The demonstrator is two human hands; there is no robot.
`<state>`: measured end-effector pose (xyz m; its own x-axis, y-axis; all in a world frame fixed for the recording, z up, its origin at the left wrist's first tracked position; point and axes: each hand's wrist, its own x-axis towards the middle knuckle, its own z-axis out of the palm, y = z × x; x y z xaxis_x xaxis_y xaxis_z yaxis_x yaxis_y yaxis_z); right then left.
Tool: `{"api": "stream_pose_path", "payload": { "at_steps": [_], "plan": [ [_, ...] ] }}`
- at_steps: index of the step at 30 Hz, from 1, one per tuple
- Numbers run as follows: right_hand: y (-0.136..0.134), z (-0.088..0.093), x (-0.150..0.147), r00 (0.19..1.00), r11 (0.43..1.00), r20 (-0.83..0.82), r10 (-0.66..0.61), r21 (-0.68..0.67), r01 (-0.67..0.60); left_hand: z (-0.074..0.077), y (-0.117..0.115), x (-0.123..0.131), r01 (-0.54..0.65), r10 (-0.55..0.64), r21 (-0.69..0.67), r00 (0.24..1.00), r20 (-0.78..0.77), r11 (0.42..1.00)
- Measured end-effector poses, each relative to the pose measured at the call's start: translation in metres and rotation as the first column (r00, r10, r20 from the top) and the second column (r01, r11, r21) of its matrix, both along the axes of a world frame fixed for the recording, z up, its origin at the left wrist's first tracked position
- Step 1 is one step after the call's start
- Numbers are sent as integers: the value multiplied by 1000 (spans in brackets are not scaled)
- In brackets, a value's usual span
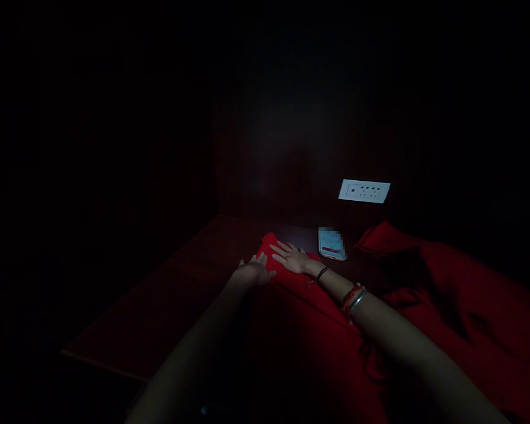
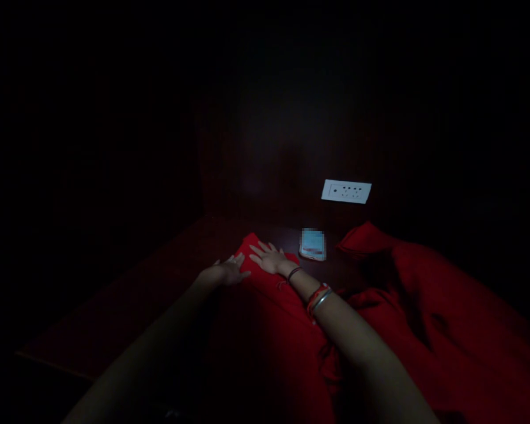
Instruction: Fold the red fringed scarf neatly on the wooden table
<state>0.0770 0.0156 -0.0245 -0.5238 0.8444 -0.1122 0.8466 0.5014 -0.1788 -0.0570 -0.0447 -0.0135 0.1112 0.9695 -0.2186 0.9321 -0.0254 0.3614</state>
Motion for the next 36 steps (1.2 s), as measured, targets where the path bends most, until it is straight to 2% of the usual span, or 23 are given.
{"api": "stream_pose_path", "payload": {
  "at_steps": [3, 6, 8, 10, 12, 14, 18, 20, 23, 25, 27, 30, 32, 34, 36],
  "plan": [
    [3, 3, 8, 995, 1000, -97, 5, 12, -4, 4, -2, 0, -68, 66, 25, 996, 61, 997],
    [7, 21, 24, 969, 988, -212, -124, 68, 141, 6, 1, -5, -80, 72, 87, 993, 91, 993],
    [6, 31, 38, 937, 965, -238, -257, -2, 264, 5, 8, -11, -138, 116, 168, 985, 131, 976],
    [1, 36, 50, 915, 940, -220, -338, -117, 319, 4, 19, -17, -259, 204, 203, 944, 259, 944],
    [-7, 33, 57, 911, 936, -231, -342, -172, 308, 3, 33, -21, -358, 276, 115, 855, 439, 927],
    [-16, 27, 57, 904, 946, -285, -318, -155, 285, 5, 48, -19, -366, 305, -2, 774, 554, 931],
    [-28, 16, 51, 901, 971, -396, -178, 78, 226, 18, 74, -1, -343, 346, -130, 705, 619, 930],
    [-28, 16, 51, 898, 961, -415, -147, 156, 230, 27, 83, 9, -319, 329, -144, 665, 671, 937],
    [-26, 20, 59, 875, 928, -413, -253, 153, 341, 34, 93, 16, -218, 203, -85, 604, 771, 972],
    [-25, 21, 64, 865, 900, -366, -343, 138, 415, 31, 98, 16, -185, 128, -32, 537, 834, 982],
    [-26, 20, 68, 875, 890, -283, -394, 121, 440, 22, 103, 16, -221, 112, -4, 480, 870, 975],
    [-27, 17, 68, 906, 910, -196, -375, 112, 400, 6, 108, 17, -313, 158, -6, 463, 872, 950],
    [-28, 17, 67, 916, 922, -230, -329, 130, 364, 0, 108, 16, -331, 141, 14, 439, 887, 943],
    [-29, 22, 66, 925, 937, -261, -276, 139, 319, 1, 106, 10, -304, 84, 40, 384, 920, 952],
    [-32, 29, 66, 949, 959, -235, -210, 141, 248, 6, 103, 1, -206, 38, 34, 337, 941, 978]
  ]
}}
